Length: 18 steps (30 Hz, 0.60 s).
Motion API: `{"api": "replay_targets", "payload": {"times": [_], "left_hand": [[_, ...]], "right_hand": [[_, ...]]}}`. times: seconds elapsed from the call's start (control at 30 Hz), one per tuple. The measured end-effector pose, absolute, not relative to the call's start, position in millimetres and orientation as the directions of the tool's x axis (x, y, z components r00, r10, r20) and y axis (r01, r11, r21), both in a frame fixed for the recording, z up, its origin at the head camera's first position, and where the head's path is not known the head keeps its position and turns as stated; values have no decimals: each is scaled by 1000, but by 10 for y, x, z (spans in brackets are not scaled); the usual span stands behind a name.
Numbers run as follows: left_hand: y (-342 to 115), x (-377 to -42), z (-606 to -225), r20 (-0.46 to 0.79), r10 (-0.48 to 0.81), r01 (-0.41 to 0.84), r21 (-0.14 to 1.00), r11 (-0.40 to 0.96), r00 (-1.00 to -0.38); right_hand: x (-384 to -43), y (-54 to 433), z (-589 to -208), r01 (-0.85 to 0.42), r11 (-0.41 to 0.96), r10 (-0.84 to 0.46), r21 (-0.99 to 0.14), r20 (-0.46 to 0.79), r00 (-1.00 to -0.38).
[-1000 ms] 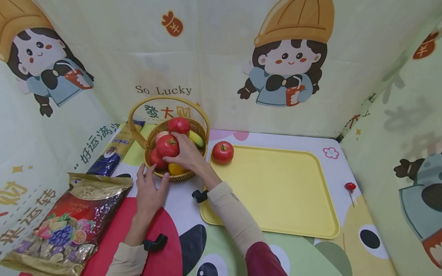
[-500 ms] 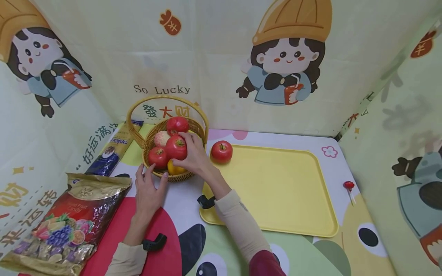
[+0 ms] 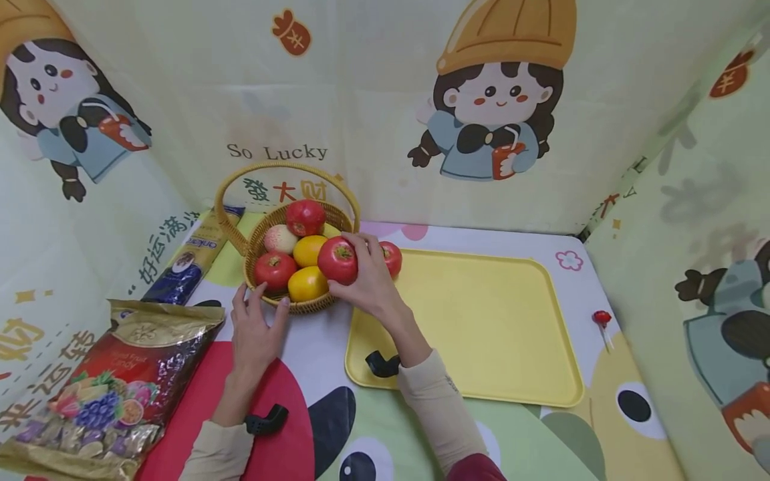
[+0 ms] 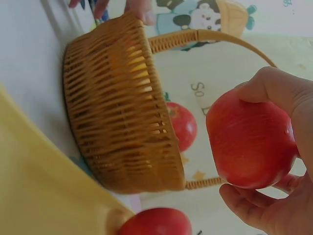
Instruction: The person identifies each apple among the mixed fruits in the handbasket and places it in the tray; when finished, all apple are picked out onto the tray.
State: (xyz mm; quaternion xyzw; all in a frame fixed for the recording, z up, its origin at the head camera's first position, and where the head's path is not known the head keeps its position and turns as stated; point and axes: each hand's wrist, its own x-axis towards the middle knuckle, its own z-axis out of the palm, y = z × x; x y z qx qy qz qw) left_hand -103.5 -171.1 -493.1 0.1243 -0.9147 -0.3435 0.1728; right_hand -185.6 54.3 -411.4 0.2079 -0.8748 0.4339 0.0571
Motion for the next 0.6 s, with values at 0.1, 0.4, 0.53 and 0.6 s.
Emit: {"api": "replay_targets", "payload": {"times": [0.1, 0.4, 0.53, 0.6], "left_hand": [[-1709, -1034, -4930, 232, -347, -107, 674, 731, -909], [-1724, -1047, -4953, 243, -345, -101, 669, 736, -907], [-1729, -1048, -4954, 244, -340, -96, 670, 736, -908], [-1734, -1048, -4956, 244, -339, -95, 669, 737, -909]], "right_hand": [[-1830, 645, -4123, -398, 520, -284, -756, 287, -915], [-1881, 931, -4162, -322, 514, -184, -795, 265, -947], [-1934, 1048, -4198, -285, 524, -133, -803, 254, -958], [-1959, 1100, -4217, -268, 528, -109, -806, 249, -962]]}}
